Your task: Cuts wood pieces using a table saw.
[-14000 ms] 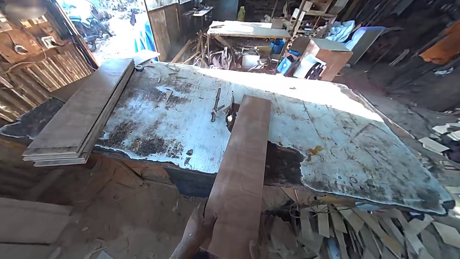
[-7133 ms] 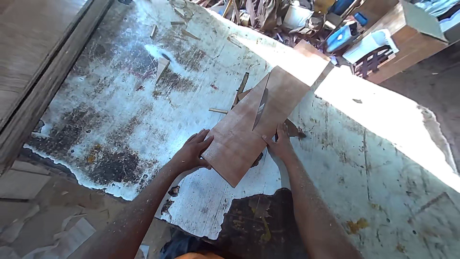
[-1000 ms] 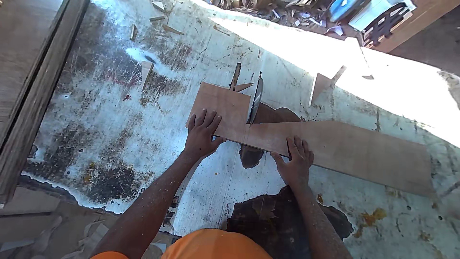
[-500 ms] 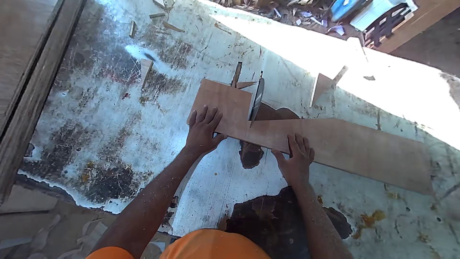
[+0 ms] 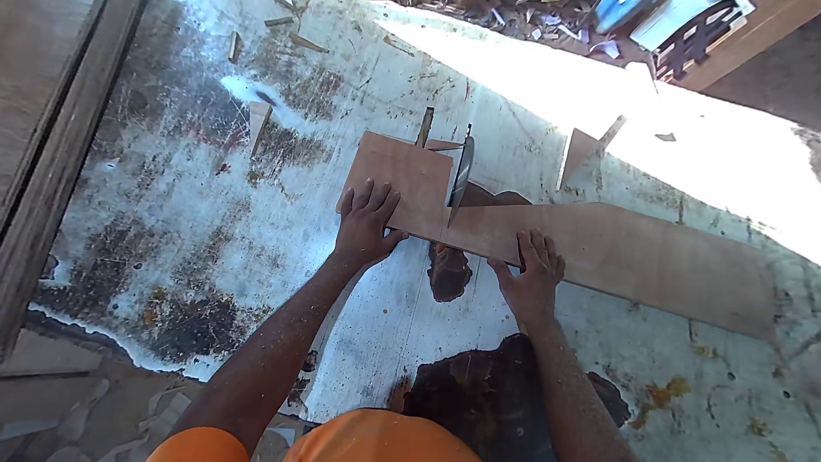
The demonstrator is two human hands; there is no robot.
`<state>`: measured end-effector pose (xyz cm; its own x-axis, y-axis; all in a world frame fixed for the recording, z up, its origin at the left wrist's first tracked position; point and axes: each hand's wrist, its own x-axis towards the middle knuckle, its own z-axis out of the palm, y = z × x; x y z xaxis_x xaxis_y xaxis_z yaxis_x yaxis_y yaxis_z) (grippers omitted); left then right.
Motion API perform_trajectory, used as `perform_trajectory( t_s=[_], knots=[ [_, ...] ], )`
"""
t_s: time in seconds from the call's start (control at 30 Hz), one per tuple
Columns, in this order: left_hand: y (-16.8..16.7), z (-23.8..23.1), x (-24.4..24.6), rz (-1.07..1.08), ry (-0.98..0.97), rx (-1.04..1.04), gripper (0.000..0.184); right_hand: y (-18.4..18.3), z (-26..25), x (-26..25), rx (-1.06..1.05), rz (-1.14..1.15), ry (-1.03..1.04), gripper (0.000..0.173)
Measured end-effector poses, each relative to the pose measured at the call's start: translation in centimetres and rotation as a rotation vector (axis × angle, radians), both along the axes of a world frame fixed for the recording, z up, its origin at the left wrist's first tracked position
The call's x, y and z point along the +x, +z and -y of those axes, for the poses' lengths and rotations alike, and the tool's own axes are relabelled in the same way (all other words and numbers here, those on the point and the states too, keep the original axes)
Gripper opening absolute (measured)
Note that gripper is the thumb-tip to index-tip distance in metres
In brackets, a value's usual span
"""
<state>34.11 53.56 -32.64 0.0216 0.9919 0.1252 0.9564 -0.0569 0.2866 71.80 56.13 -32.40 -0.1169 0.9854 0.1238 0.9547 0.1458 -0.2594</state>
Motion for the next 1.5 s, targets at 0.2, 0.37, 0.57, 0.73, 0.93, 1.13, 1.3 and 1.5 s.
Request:
perform_trajectory(
  t_s=[0.2,0.37,0.57,0.73,0.93,1.13,1.3,1.5],
  knots=[
    [0.2,-0.7,0.0,0.022,0.000,0.012,0.084,0.3,-0.6,-0.2,0.020,-0.009,0.024,0.085],
    [0.2,-1.5,-0.1,0.016,0.008,0.000,0.085,0.6,-1.4,-0.6,0.021,-0.025,0.009,0.086],
    [0.3,-2.9,-0.2,0.017,0.001,-0.014,0.084,0.2,-2.7,-0.5,0.032,-0.021,-0.002,0.087],
    [0.1,-4.5,-0.1,0.008,0.033,0.002,0.085,0.4,-3.9,-1.1,0.049,-0.009,-0.035,0.085],
    [0.0,-1.1,-2.7,-0.030,0.020,0.032,0.083,1.0,-0.1,2.9,0.007,0.065,0.010,0.081],
    [-0.2,8.5,-6.1,-0.017,0.027,0.053,0.086,1.4,9.2,9.8,0.049,-0.093,-0.116,0.054],
    [-1.3,16.8,-7.2,0.108,-0.001,0.149,0.066,2.6,17.5,13.3,0.112,-0.144,-0.389,0.052],
    [-2.5,22.9,-7.8,0.177,-0.047,0.237,0.052,0.4,25.1,16.2,0.082,-0.063,-0.470,0.074]
  ],
)
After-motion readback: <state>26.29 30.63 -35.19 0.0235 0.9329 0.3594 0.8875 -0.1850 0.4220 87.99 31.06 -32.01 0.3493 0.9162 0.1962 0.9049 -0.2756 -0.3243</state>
